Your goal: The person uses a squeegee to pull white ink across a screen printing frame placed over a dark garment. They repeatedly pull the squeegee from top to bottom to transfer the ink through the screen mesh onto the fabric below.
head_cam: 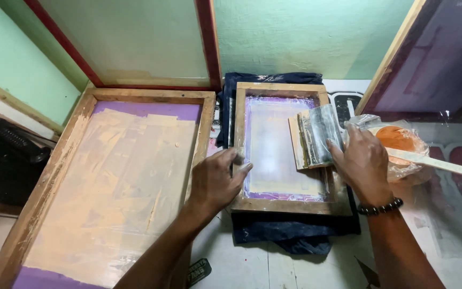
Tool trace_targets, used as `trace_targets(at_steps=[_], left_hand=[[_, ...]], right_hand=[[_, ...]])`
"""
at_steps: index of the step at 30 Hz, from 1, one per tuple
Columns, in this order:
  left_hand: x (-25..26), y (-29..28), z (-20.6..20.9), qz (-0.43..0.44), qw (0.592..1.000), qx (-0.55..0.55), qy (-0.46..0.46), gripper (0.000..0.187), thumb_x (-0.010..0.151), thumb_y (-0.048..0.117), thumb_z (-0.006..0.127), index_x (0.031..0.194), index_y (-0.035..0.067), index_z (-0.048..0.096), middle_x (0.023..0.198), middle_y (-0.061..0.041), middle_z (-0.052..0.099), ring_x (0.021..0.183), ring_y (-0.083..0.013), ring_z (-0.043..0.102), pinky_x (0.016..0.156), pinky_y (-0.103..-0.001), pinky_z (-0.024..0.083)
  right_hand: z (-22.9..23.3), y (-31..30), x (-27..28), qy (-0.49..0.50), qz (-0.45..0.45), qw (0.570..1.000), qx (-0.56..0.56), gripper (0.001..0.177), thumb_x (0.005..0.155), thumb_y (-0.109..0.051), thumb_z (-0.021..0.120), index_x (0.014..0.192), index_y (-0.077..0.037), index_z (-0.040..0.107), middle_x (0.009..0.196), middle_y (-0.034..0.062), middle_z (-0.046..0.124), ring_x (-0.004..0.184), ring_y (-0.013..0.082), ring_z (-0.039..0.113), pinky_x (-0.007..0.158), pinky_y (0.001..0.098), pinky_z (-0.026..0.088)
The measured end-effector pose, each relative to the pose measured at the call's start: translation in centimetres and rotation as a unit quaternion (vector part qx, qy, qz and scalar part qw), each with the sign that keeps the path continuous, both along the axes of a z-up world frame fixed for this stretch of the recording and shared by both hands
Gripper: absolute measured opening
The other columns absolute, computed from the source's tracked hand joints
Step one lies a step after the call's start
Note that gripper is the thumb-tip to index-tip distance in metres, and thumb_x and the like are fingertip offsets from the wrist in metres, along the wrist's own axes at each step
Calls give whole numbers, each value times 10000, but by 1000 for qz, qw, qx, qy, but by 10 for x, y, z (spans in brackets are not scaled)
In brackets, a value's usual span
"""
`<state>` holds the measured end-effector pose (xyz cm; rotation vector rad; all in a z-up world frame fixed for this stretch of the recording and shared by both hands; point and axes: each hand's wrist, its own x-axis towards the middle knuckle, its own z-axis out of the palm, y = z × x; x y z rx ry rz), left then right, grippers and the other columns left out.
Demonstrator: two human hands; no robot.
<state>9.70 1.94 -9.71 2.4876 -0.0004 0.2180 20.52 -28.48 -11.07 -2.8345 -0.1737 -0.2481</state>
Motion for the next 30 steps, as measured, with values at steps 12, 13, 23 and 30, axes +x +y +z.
trace_targets(at_steps=[12,13,23,30], left_hand=[[107,-16,-51,-59,981,73,-167,271,812,267,727,1065,219,640,934,-34,650,934,-314,695,773,-461,569],[111,-21,-37,-61,981,73,-167,271,812,267,727,1065,219,640,934,-34,650,934,-314,695,773,-461,569],[179,-38,-45,-133,871,306,-361,551,746,202,732,1281,122,629,1279,-105,653,1314,-294,569,1020,-427,451],[178,-48,-126,-129,870,352,-319,128,798,213,621,733,292,697,588,40,690,615,-188,700,682,-370,504]], right_hand=[[35,34,32,123,26,972,197,404,897,-299,769,1131,30,760,994,316,741,976,533,698,883,611,527],[20,26,48,123,25,972,197,404,897,-299,769,1131,30,760,994,316,741,976,533,698,883,611,527],[-77,38,128,-216,245,943,-62,426,772,-91,765,1192,-133,712,966,87,745,882,345,743,722,461,618],[-114,48,96,-103,290,944,-117,254,909,-106,690,1160,-134,712,1010,124,766,940,321,767,758,399,631]])
